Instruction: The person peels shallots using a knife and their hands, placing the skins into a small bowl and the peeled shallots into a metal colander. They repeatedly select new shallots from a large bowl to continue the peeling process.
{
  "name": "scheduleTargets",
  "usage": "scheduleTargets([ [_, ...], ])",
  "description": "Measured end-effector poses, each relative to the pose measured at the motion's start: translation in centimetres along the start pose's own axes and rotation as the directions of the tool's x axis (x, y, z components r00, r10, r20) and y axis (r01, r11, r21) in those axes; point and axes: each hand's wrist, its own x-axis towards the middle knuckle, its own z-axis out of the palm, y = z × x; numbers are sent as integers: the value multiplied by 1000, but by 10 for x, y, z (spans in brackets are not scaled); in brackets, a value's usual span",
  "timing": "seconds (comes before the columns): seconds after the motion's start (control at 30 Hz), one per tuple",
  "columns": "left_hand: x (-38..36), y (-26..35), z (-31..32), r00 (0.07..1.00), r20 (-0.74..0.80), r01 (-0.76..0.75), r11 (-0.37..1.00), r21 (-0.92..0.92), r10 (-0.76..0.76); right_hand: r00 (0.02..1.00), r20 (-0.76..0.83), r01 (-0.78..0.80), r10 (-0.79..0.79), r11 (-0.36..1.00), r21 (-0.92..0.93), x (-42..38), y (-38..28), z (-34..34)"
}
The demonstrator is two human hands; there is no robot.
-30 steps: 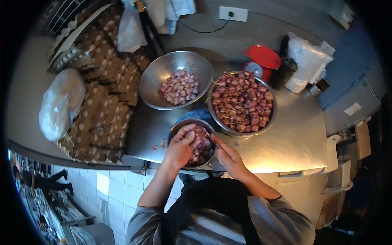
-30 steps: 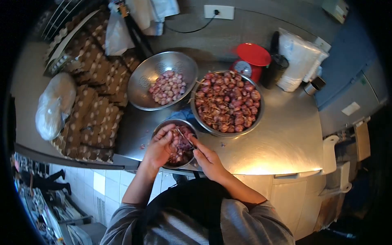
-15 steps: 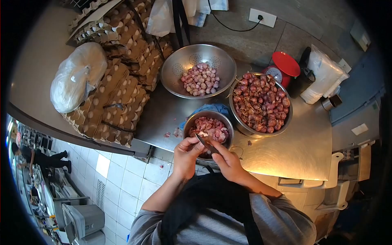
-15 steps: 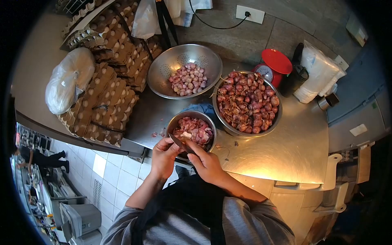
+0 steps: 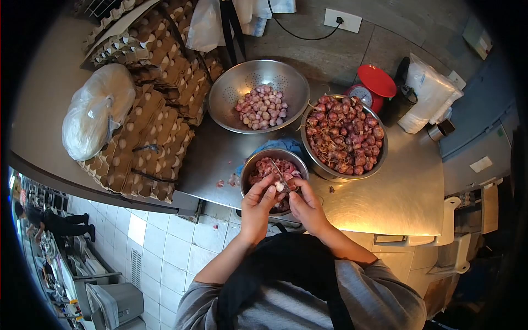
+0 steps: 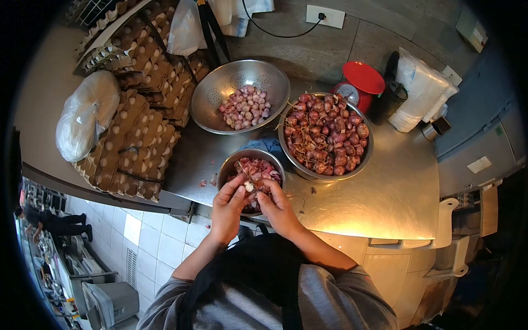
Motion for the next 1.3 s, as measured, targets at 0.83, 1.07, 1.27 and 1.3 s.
scheduleTargets([
  [0.83,4,6,-7,999,46,36,987,-159,-29,995,49,95,-83,938,-332,-10,-15,4],
  [1.07,4,2,-8,998,66,6,993,-117,2,983,83,178,-161,764,-620,-12,-24,7],
  [1.27,4,2,-5,997,72,2,996,-89,4,999,30,31,-26,981,-193,-4,-4,-13],
  [1.3,4,2,-5,997,74,8,996,-86,-2,1000,16,21,-19,986,-164,-4,-5,-13],
])
